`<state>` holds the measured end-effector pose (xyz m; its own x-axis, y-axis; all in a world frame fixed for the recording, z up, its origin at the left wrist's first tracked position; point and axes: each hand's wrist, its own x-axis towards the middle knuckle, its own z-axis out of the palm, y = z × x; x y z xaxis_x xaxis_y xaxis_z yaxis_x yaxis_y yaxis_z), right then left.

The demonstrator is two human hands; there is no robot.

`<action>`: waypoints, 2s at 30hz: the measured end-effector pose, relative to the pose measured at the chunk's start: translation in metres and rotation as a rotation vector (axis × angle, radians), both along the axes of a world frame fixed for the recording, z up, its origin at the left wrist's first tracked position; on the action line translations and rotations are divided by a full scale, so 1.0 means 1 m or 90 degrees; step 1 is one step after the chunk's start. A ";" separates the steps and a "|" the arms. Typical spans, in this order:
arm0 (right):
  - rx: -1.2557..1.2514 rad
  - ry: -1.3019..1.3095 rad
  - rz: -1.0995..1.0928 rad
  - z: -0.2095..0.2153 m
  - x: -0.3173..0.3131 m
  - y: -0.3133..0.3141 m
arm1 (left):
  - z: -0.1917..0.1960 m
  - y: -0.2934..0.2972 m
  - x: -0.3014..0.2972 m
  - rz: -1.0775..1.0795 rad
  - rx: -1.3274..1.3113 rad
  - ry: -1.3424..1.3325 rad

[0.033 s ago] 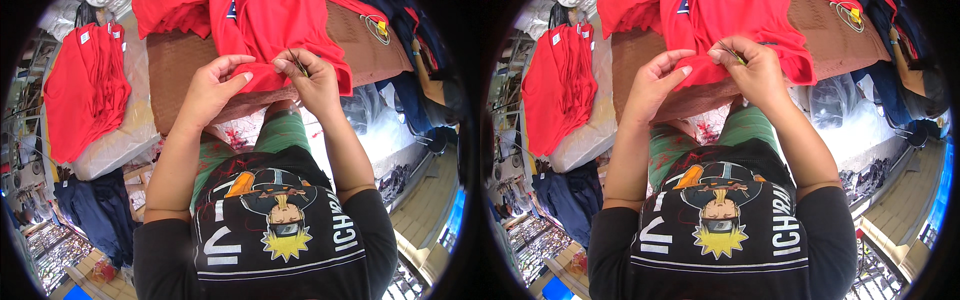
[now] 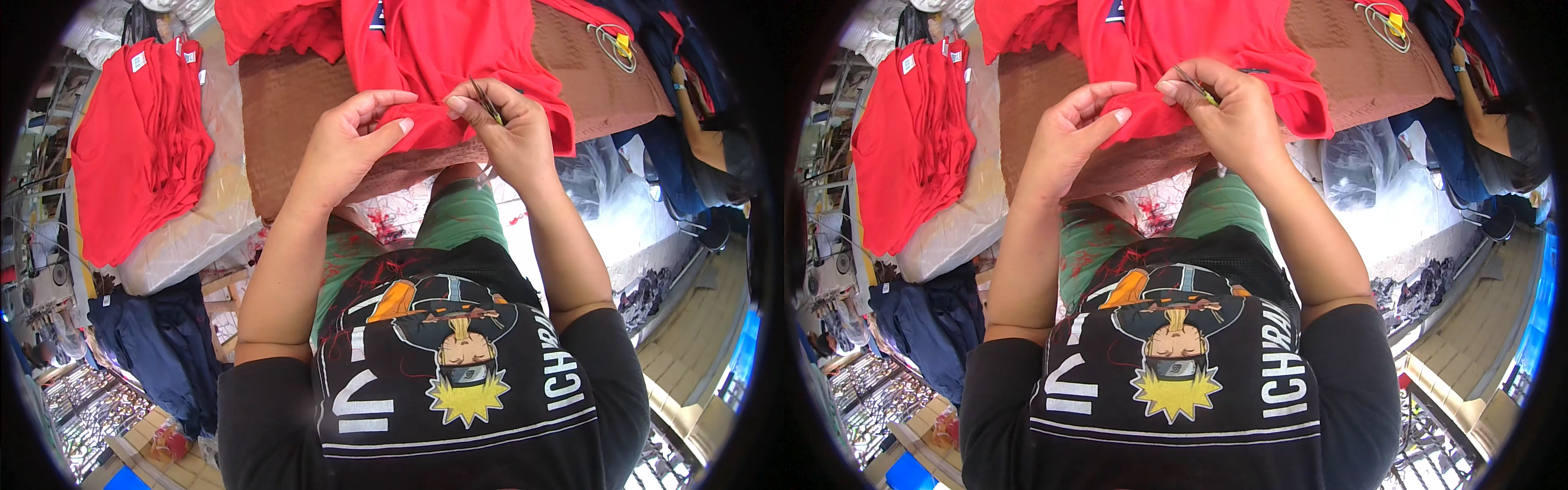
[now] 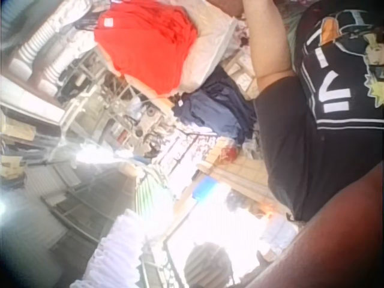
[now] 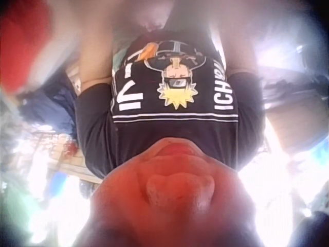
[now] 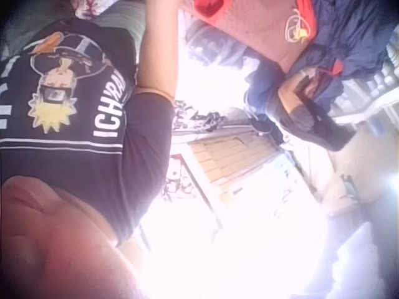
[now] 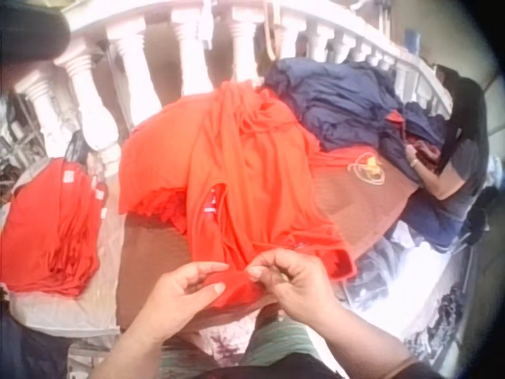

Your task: The person trims excess threads from red t-shirts using thread nippers, picking up and rotating the garments on a table to find and remove loose ends near the necklines and seams.

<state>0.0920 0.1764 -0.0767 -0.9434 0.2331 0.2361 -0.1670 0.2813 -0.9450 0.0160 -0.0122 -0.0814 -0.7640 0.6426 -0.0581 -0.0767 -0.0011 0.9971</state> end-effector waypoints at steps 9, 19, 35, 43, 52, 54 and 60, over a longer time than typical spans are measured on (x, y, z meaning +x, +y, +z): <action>0.036 -0.030 0.032 -0.003 0.000 -0.002 | 0.023 0.014 0.012 0.048 -0.259 0.593; 0.102 0.037 0.047 0.004 0.005 0.002 | 0.018 0.014 0.009 0.029 -0.246 0.326; 0.321 0.048 0.057 0.014 0.011 0.007 | 0.038 -0.026 0.000 0.009 -0.056 0.490; 0.170 0.007 -0.017 0.006 0.013 0.023 | 0.081 -0.111 0.025 -0.229 -0.599 0.305; 0.151 -0.096 0.139 -0.010 0.023 0.002 | 0.001 -0.035 0.031 -0.029 -0.346 0.698; 0.162 -0.072 0.164 -0.018 0.025 -0.001 | -0.003 -0.027 0.036 -0.015 -0.327 0.714; 0.209 -0.056 0.185 -0.033 0.019 -0.002 | -0.007 -0.030 0.035 0.032 -0.414 0.702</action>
